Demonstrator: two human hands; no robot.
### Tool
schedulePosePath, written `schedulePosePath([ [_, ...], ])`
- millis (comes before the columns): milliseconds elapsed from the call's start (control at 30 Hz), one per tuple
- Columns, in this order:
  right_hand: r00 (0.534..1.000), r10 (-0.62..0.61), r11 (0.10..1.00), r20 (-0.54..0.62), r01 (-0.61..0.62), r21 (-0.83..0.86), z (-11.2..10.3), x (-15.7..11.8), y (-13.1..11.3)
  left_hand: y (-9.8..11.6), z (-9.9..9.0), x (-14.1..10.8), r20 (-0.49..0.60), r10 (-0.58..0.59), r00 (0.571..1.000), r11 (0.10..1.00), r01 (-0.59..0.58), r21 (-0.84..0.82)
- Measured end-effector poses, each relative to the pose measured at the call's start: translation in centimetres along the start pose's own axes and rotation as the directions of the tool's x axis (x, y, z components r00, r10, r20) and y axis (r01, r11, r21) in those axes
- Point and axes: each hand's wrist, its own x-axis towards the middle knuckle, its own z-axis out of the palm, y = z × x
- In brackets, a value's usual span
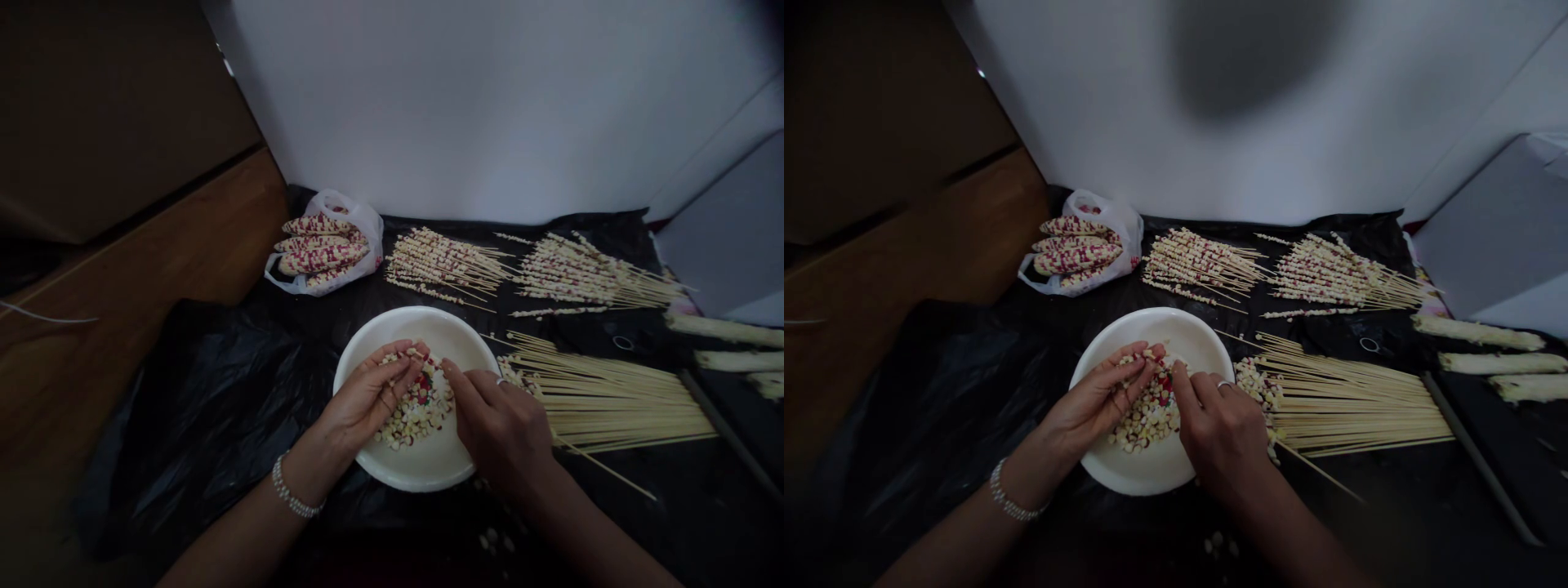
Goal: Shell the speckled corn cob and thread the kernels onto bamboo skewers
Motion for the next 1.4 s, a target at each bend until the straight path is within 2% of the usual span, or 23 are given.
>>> schedulePosePath([
  [133, 1.000, -0.008, 1.000, -0.011, 0.008, 0.020, -0.04, 0.07, 0.01, -0.01, -0.17, 0.07, -0.012, 0.005, 1.000, 1.000, -0.005, -0.010],
  [300, 0.999, -0.015, 1.000, -0.029, 0.016, 0.023, -0.11, 0.20, 0.01, 0.16, 0.01, 0.01, -0.058, -0.072, 0.996, 0.997, 0.070, -0.031],
  [567, 0.999, -0.023, 1.000, -0.024, 0.023, 0.009, 0.00, 0.07, -0.07, -0.07, -0.21, 0.05, -0.039, 0.016, 0.999, 1.000, -0.016, 0.009],
  [767, 1.000, -0.026, 0.999, -0.008, 0.026, -0.029, 0.09, -0.09, -0.01, -0.01, -0.17, -0.04, -0.039, 0.019, 0.999, 1.000, -0.018, 0.025],
  [933, 1.000, -0.015, 0.998, 0.000, 0.015, -0.061, 0.04, -0.06, 0.04, -0.08, -0.18, -0.02, 0.010, 0.033, 0.999, 0.999, -0.033, 0.035],
  [1100, 1.000, -0.015, 0.999, -0.011, 0.014, -0.049, 0.10, -0.10, 0.05, -0.12, -0.25, 0.18, -0.045, 0.022, 0.999, 1.000, -0.022, 0.001],
  [1400, 1.000, -0.018, 1.000, -0.025, 0.018, -0.018, 0.19, -0.11, 0.08, -0.11, -0.37, 0.18, -0.030, -0.003, 1.000, 1.000, 0.002, -0.014],
])
